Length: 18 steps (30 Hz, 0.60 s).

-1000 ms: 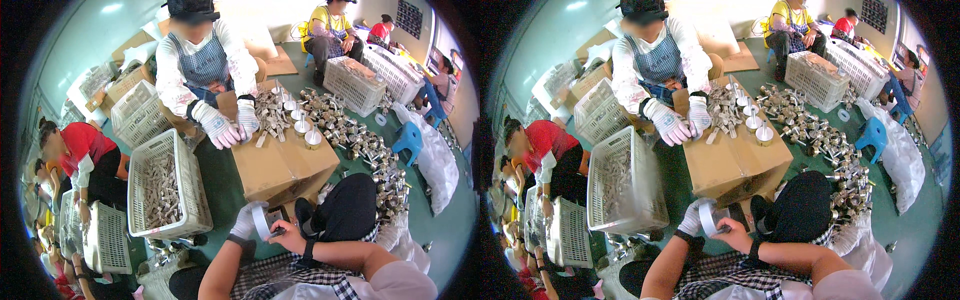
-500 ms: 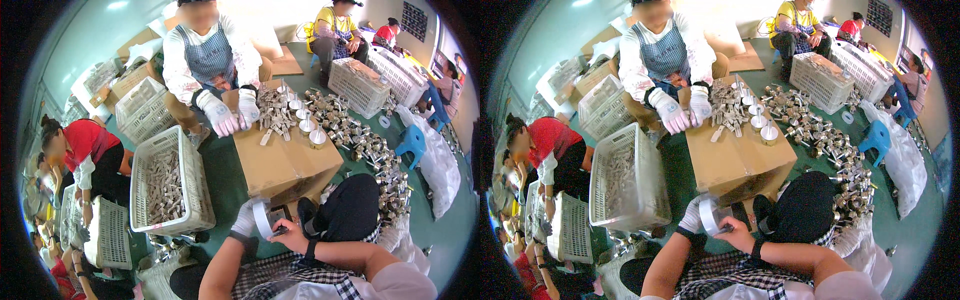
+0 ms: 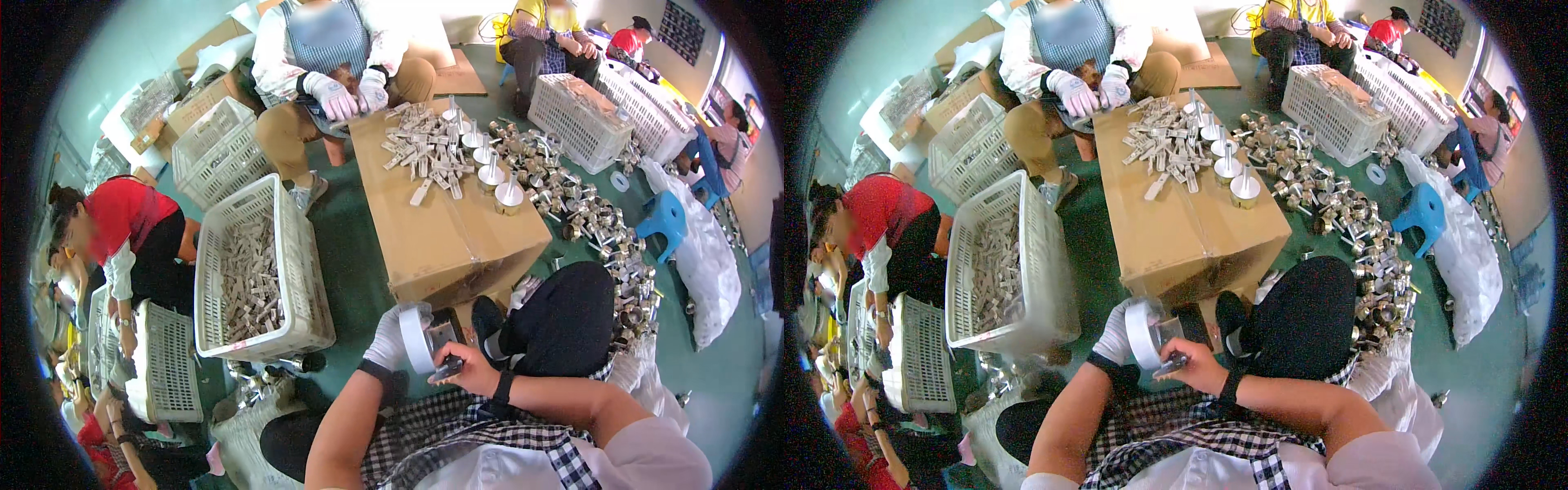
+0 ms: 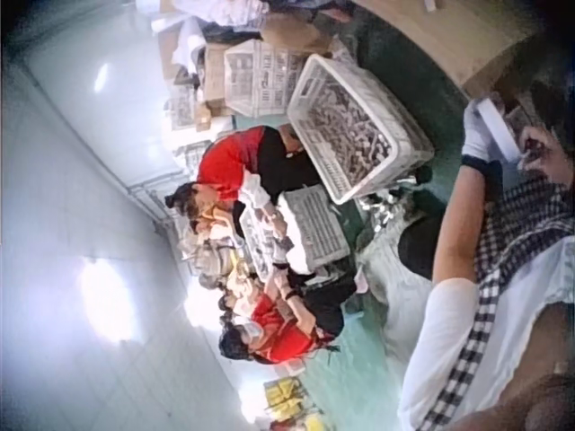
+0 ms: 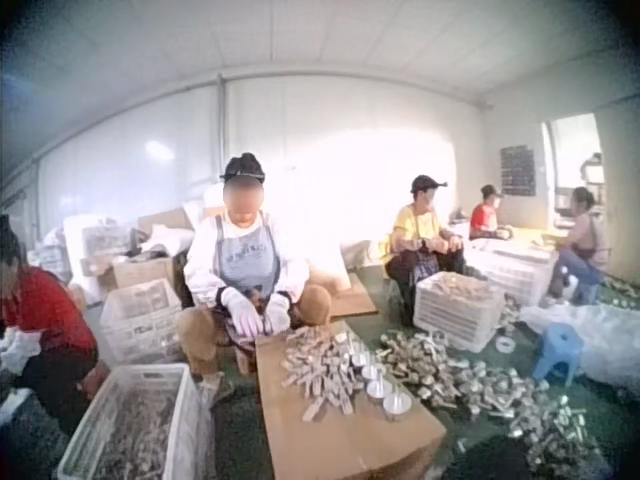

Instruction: The recorder is using a tape dispenser to apply adhesive tape to the ends of small metal components in a manufacturing assembly line.

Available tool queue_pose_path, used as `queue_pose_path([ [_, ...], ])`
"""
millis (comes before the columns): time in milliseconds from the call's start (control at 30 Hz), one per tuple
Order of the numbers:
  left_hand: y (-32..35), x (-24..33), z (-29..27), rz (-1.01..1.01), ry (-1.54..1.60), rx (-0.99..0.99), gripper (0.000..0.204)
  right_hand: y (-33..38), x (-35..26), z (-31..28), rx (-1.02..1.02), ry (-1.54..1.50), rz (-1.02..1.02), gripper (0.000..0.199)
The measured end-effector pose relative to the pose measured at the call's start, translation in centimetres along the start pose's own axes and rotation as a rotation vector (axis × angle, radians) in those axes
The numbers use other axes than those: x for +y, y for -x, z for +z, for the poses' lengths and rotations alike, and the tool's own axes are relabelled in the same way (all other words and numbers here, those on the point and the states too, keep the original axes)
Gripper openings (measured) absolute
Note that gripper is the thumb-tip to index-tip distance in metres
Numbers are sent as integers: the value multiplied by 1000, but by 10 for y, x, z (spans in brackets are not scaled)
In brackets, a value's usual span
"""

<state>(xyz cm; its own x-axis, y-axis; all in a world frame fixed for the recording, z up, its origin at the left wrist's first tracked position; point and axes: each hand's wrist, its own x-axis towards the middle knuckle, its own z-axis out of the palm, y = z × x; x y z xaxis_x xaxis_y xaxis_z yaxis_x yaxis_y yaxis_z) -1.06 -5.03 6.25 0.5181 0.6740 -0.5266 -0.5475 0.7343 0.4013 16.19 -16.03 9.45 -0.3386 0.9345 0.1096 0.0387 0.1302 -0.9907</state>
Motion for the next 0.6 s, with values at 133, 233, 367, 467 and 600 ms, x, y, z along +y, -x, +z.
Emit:
queue_pose_path([
  [133,-5,2,-11,47,-30,-48,23,-2,0,2,-14,8,22,27],
  [233,-7,-2,-20,57,-76,-40,22,-1,5,3,-17,10,-4,25],
  [367,-8,-7,-21,157,-234,-23,22,-1,5,5,1,15,0,22],
  [467,-8,-7,-14,114,-116,34,26,-3,5,5,16,15,-21,22],
  [600,2,-7,-7,228,-329,64,24,-5,0,6,6,41,-27,23],
])
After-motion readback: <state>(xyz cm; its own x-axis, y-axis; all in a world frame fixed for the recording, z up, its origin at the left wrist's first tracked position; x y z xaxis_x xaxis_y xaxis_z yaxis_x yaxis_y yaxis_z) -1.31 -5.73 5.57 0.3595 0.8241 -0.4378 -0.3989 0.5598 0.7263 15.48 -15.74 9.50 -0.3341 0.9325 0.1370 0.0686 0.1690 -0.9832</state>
